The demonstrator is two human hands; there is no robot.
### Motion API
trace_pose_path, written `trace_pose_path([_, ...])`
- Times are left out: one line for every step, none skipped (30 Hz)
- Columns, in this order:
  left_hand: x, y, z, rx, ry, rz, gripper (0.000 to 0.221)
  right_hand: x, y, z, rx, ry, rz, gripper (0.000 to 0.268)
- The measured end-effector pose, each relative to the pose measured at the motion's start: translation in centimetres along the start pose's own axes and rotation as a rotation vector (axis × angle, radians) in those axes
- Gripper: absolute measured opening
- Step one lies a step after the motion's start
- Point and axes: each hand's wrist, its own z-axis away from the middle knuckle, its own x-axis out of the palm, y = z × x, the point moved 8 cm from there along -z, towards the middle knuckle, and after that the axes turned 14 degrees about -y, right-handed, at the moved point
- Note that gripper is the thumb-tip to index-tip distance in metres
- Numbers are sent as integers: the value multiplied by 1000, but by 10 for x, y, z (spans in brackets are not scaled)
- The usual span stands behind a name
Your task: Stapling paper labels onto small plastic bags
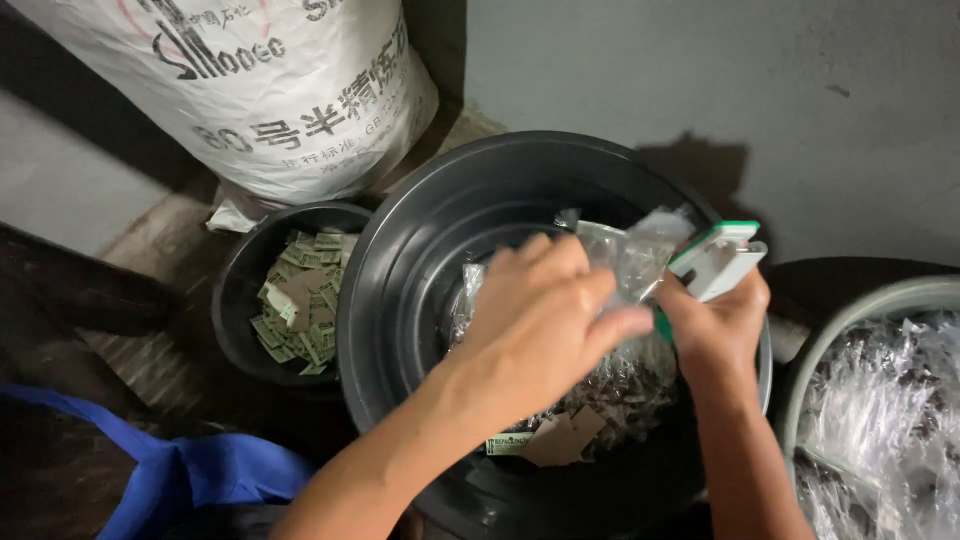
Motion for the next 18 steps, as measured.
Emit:
trace_pose_path([-13,-2,2,-9,153,-11,32,0,-17,2,-2,-89,-34,23])
trace_pose_path([-25,-4,7,-21,305,-21,32,0,-33,5,-3,-179,-67,16])
trace_pose_path([-21,-15,-1,-24,305,-20,32,-1,-29,6,-2,-181,-67,16])
trace_pose_path([-23,-19,-6,111,373,72,39,0,-26,5,-6,-212,-59,23])
trace_pose_path([-25,-24,-11,248,437,165,53,0,-23,4,-9,-244,-50,32])
trace_pose_path([-22,-23,-13,248,441,163,53,0,-27,6,-13,-245,-50,32])
trace_pose_path([-16,-21,-18,344,367,307,36,2,-30,7,0,-274,-92,33])
trace_pose_path([-8,-17,-23,438,289,454,25,4,-31,9,19,-306,-133,33])
trace_pose_path([-6,-18,-20,436,291,456,25,5,-37,9,19,-308,-131,33])
trace_pose_path([-7,-13,-14,524,325,429,20,10,-48,10,-50,-366,-267,30])
trace_pose_path([-7,-8,-7,612,358,401,18,14,-60,12,-119,-422,-404,27])
trace_pose_path([-4,-11,-7,611,356,407,18,15,-61,12,-113,-423,-402,27])
trace_pose_path([-2,-12,-3,643,383,374,28,18,-62,13,-107,-442,-480,25])
trace_pose_path([-2,-13,0,677,410,335,39,21,-64,13,-108,-460,-562,23])
trace_pose_path([1,-13,3,678,410,334,39,20,-57,11,-109,-459,-562,23])
trace_pose_path([4,-18,4,633,408,402,34,18,-48,10,-84,-429,-597,28])
trace_pose_path([7,-23,6,587,406,470,42,15,-39,8,-58,-398,-632,33])
trace_pose_path([8,-24,5,587,408,470,42,18,-43,9,-58,-400,-631,33])
